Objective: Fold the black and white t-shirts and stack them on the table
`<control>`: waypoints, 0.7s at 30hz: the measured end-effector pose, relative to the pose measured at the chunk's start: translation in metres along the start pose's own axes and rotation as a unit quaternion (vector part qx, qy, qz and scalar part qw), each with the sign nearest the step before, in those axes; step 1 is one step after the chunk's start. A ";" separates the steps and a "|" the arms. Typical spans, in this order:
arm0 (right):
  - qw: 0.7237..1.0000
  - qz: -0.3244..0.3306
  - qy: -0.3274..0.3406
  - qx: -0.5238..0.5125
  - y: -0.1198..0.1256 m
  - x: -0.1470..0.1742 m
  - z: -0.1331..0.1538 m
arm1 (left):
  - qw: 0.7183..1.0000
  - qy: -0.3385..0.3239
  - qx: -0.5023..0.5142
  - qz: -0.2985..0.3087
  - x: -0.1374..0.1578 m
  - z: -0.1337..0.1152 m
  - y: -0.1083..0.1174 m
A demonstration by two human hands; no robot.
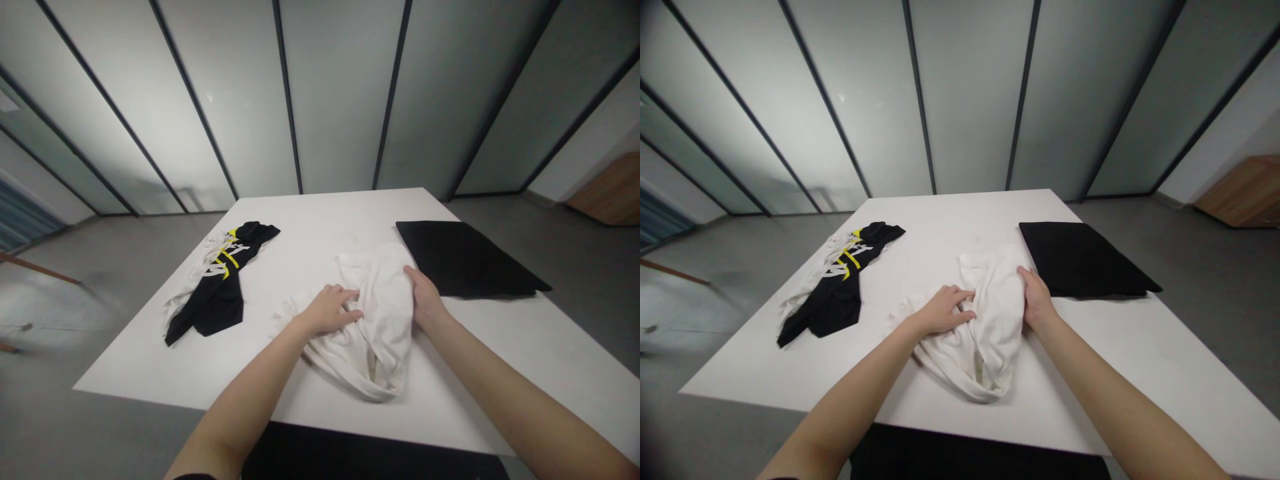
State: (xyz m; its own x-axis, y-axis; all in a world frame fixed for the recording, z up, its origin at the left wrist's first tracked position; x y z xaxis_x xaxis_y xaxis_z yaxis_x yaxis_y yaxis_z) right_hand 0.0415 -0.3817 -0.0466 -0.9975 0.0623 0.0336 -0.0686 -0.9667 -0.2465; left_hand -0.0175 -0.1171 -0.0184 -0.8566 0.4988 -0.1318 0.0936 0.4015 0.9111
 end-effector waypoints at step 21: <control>0.991 0.128 0.035 0.025 -0.036 0.030 0.002 | 0.754 0.099 0.650 0.008 -0.011 0.008 -0.015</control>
State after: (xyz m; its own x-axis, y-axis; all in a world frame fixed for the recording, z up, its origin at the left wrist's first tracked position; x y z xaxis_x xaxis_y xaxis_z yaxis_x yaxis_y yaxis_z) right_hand 0.0137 -0.3453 -0.0348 -0.9811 -0.1706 -0.0912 0.1854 -0.9640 -0.1904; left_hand -0.0055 -0.1227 -0.0341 -0.8968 0.4394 0.0524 0.4130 0.8736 -0.2573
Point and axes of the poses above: each hand's wrist, its own x-axis away from the middle knuckle, its own y-axis out of the back of the hand, z = x × y, the point moved 1 cm from there along -x, towards the middle knuckle, and after that the axes turned 12 degrees about -x, right-handed, at the moved point
